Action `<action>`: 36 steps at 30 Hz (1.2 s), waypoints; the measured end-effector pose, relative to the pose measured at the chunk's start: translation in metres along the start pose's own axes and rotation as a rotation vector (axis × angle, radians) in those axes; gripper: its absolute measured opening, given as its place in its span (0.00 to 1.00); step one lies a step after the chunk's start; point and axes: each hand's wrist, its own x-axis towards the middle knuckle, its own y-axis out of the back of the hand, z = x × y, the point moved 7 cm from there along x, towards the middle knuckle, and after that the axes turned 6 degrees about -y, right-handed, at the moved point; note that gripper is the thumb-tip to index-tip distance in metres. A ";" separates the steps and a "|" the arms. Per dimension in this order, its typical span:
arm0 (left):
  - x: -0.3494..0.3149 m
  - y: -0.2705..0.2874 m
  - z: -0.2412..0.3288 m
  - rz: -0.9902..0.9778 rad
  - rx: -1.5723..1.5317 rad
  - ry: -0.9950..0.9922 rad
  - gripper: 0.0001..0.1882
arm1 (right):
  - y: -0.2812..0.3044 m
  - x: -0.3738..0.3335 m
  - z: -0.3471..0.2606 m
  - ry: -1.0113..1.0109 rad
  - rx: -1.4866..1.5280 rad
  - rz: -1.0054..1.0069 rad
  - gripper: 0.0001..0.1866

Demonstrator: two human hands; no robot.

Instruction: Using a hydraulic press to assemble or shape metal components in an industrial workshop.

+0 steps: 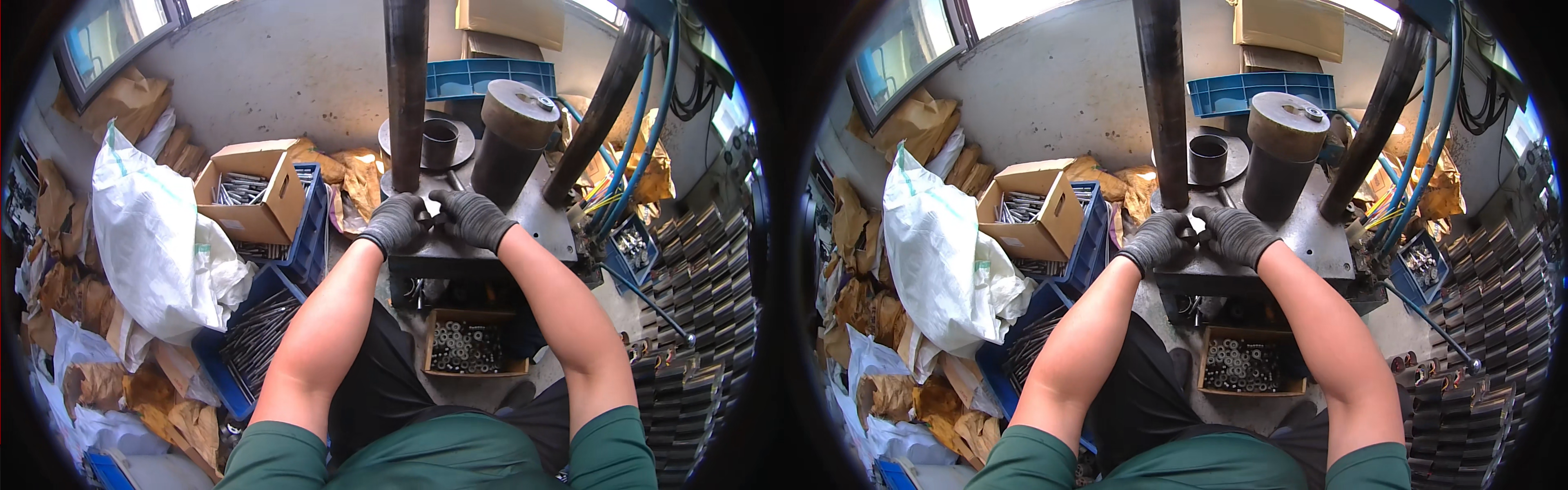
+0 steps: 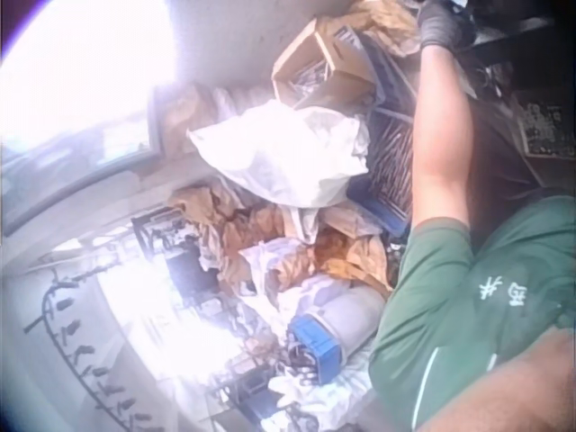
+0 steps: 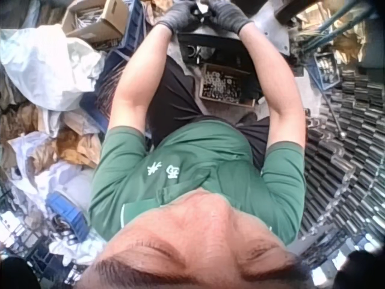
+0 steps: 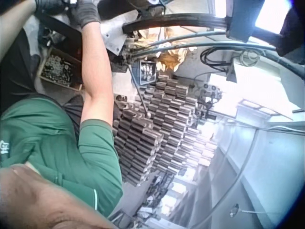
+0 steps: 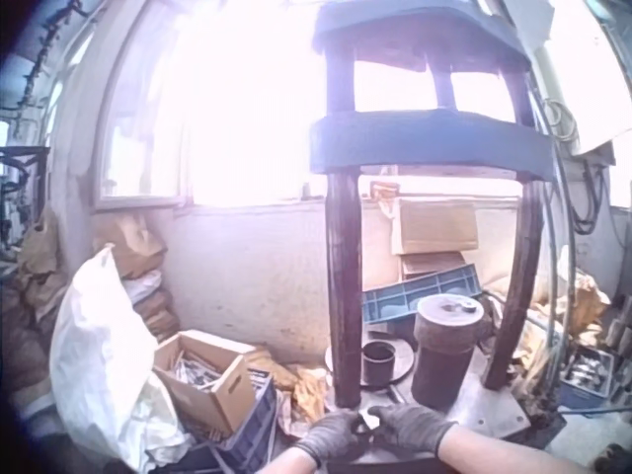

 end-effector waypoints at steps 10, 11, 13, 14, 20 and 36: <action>0.000 0.000 0.001 -0.033 0.063 0.133 0.16 | -0.010 -0.001 0.010 -0.112 -0.007 0.103 0.19; -0.002 0.000 -0.004 0.001 0.003 0.156 0.16 | -0.010 0.001 0.012 -0.148 -0.035 0.088 0.18; -0.002 -0.004 -0.013 0.070 -0.433 0.236 0.16 | -0.009 0.003 0.009 -0.177 -0.028 0.094 0.18; -0.007 0.017 0.009 0.192 -0.456 0.219 0.15 | -0.009 -0.001 0.015 -0.225 -0.027 0.099 0.18; -0.035 0.044 0.002 0.382 -0.882 0.069 0.20 | -0.003 -0.003 0.016 -0.259 0.010 0.104 0.24; -0.032 0.023 0.128 0.303 -0.353 -0.233 0.15 | -0.153 -0.362 0.120 -0.661 -0.378 -0.309 0.19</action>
